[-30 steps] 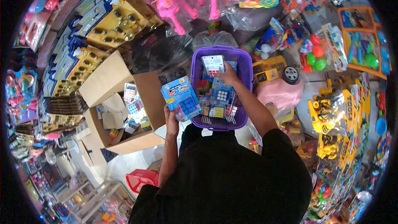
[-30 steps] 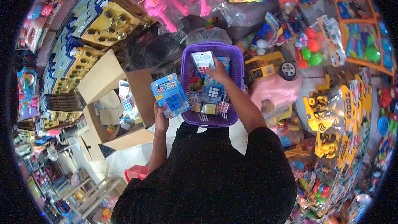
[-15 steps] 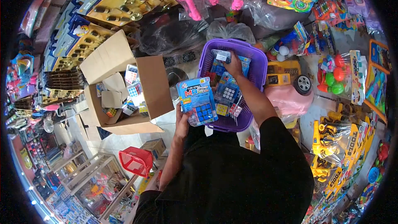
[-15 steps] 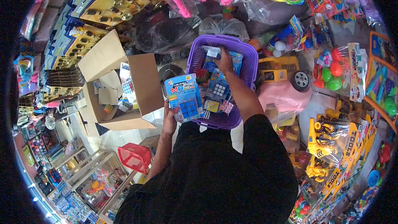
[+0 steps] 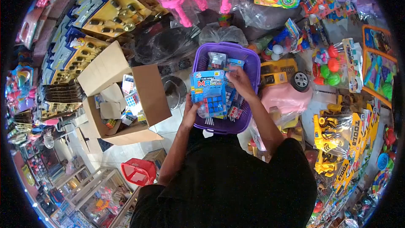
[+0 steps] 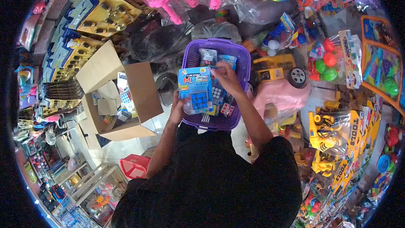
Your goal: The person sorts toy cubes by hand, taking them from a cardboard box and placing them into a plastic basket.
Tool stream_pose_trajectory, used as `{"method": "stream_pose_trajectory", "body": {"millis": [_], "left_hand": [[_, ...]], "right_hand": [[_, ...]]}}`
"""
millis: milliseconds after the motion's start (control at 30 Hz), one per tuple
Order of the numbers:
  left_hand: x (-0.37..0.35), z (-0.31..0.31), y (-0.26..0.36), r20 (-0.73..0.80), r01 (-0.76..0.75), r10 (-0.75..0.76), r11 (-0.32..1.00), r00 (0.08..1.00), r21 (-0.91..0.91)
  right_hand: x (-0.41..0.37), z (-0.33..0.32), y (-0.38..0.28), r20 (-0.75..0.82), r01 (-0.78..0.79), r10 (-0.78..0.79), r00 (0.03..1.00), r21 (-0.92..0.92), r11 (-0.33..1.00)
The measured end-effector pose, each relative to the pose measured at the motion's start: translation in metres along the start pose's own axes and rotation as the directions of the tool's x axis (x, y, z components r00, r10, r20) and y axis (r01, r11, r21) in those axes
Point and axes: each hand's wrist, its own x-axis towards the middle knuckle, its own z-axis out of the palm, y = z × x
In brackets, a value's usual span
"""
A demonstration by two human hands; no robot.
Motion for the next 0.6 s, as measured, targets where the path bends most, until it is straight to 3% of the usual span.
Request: {"method": "stream_pose_trajectory", "body": {"millis": [67,300,433,467,600], "left_hand": [[0.012,0.011,-0.001,0.051,-0.001,0.002,1.000,0.999,-0.013],[0.026,0.037,-0.003,0.063,-0.040,0.033,0.994,0.997,0.102],[0.028,0.034,-0.006,-0.070,-0.099,0.109,0.986,0.992,0.137],[0.028,0.034,-0.005,-0.110,-0.124,0.138,0.984,0.984,0.125],[0.024,0.018,0.000,-0.157,-0.118,0.133,0.988,0.979,0.099]], "right_hand": [[-0.032,-0.009,-0.011,0.189,-0.241,0.217,0.958,0.115,0.964],[-0.061,-0.036,-0.004,0.162,-0.218,0.186,0.969,0.206,0.954],[-0.055,-0.056,-0.041,0.005,-0.022,0.021,1.000,0.122,0.992],[-0.041,-0.056,-0.030,-0.062,0.205,-0.196,0.979,0.189,0.960],[-0.001,-0.067,-0.020,-0.129,0.256,-0.277,0.952,-0.158,0.954]]}}
